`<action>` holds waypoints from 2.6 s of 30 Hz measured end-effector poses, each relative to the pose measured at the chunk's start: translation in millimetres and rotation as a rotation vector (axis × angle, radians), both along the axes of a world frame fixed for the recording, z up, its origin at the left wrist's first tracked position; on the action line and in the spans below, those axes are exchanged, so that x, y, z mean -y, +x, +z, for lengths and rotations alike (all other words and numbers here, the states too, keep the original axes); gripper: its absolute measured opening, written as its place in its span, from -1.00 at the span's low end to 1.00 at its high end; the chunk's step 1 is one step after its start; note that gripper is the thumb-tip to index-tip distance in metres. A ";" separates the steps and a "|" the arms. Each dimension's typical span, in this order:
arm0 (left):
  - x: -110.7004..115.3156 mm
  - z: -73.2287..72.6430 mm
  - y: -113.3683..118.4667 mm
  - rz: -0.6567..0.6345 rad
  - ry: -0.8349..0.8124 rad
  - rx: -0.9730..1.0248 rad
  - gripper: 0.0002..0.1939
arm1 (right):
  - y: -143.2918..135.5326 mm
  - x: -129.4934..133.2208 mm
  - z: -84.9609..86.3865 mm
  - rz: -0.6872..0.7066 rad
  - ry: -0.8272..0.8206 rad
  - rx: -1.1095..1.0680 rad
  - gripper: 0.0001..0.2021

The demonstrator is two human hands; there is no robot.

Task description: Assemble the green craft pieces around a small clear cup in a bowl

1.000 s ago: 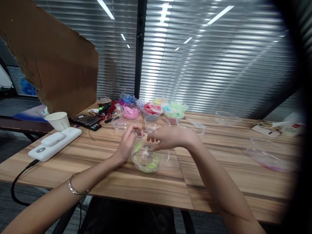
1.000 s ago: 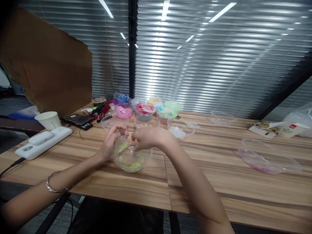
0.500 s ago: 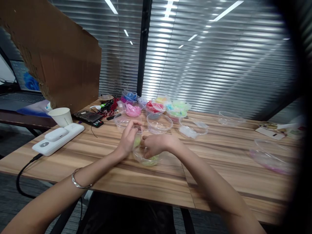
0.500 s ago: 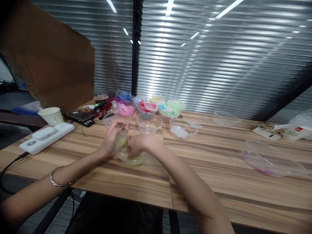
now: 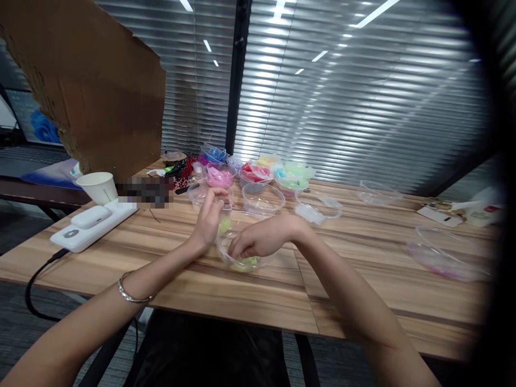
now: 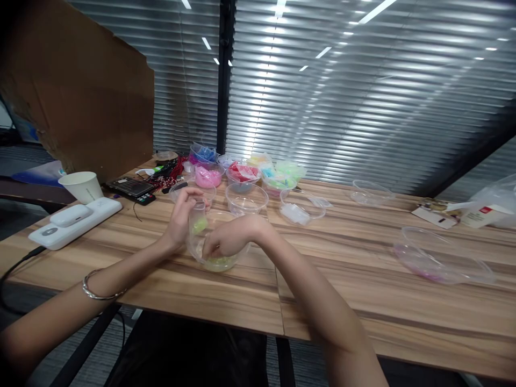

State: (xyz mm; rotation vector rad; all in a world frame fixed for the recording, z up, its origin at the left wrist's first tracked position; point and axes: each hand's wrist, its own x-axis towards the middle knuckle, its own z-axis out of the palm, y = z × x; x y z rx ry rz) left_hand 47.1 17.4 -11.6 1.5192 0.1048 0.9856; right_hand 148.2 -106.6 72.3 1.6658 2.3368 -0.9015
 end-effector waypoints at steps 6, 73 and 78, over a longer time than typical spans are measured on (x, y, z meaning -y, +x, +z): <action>-1.1 1.0 -0.9 -0.059 0.071 0.007 -0.81 | 12.0 1.7 5.0 -0.082 -0.212 -0.062 -0.47; -3.7 7.7 -1.7 -0.252 0.217 -0.162 -0.56 | 31.7 39.5 52.8 -0.220 0.231 0.008 -0.86; -5.4 9.0 -1.8 -0.304 0.280 -0.154 -0.55 | 34.5 41.3 55.7 -0.253 0.390 -0.070 -0.85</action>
